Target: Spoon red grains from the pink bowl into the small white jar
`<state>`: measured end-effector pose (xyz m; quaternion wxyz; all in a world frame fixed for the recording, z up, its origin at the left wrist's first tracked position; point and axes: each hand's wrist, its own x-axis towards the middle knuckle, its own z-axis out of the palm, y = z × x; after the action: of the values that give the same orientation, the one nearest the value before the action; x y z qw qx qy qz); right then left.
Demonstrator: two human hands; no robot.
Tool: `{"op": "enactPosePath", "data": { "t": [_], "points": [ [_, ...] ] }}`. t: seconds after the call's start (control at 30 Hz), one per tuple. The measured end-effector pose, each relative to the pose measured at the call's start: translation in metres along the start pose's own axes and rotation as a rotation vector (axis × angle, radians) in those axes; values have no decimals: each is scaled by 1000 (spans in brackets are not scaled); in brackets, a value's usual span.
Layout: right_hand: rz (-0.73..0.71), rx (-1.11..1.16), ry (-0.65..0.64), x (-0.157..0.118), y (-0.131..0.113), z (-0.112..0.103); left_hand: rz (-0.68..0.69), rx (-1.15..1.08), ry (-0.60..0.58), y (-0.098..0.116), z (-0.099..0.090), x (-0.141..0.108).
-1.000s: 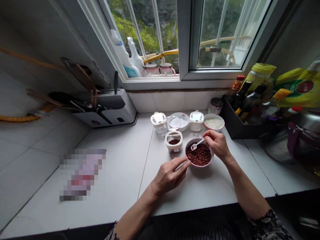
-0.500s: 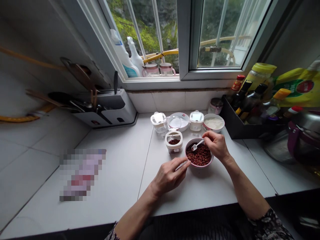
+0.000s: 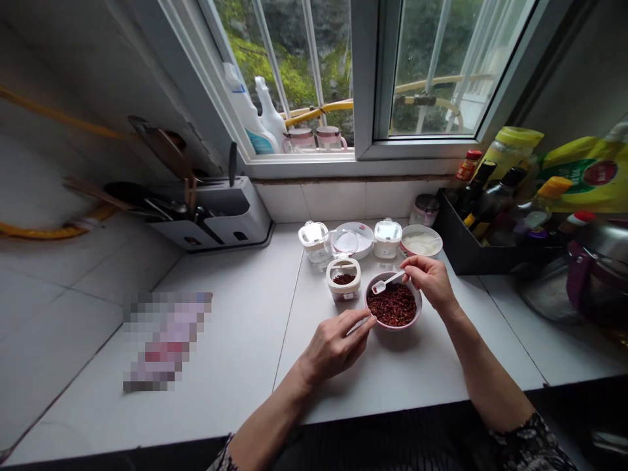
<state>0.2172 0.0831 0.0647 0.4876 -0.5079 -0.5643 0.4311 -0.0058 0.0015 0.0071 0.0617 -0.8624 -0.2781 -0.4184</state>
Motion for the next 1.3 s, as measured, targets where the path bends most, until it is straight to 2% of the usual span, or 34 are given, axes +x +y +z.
{"op": "enactPosePath", "data": {
  "t": [0.13,0.23,0.33,0.43,0.5,0.57,0.7,0.8,0.9,1.0,1.1,1.3],
  "points": [
    [-33,54,14,-2,-3,10,-3,-6,-6,1,0,1],
    [-150,32,31,-8,-2,24,-4,-7,-8,1,1,0],
    [-399,-121,24,-15,0,36,-5,6,-4,0,2,-1],
    [-692,-340,-52,-20,3,42,-9,16,-4,0,2,-2],
    [-781,-414,-71,-21,3,40,-9,20,-2,0,2,-2],
    [-749,-410,-35,-21,0,34,-11,21,-3,0,2,-2],
    [-501,-326,75,-15,-2,12,-9,3,-9,0,0,-1],
    [-381,-351,67,-9,1,-3,-2,-9,-7,0,0,-1],
    [-357,-455,24,-5,5,-8,-6,-11,-9,0,0,-1],
    [-380,-539,-39,-6,7,-1,-14,-11,-18,0,0,-1],
    [-388,-531,-117,-9,9,5,-15,-7,-20,0,0,-1],
    [-329,-425,-76,-8,9,1,-12,-3,-18,0,0,-2]
  ]
}}
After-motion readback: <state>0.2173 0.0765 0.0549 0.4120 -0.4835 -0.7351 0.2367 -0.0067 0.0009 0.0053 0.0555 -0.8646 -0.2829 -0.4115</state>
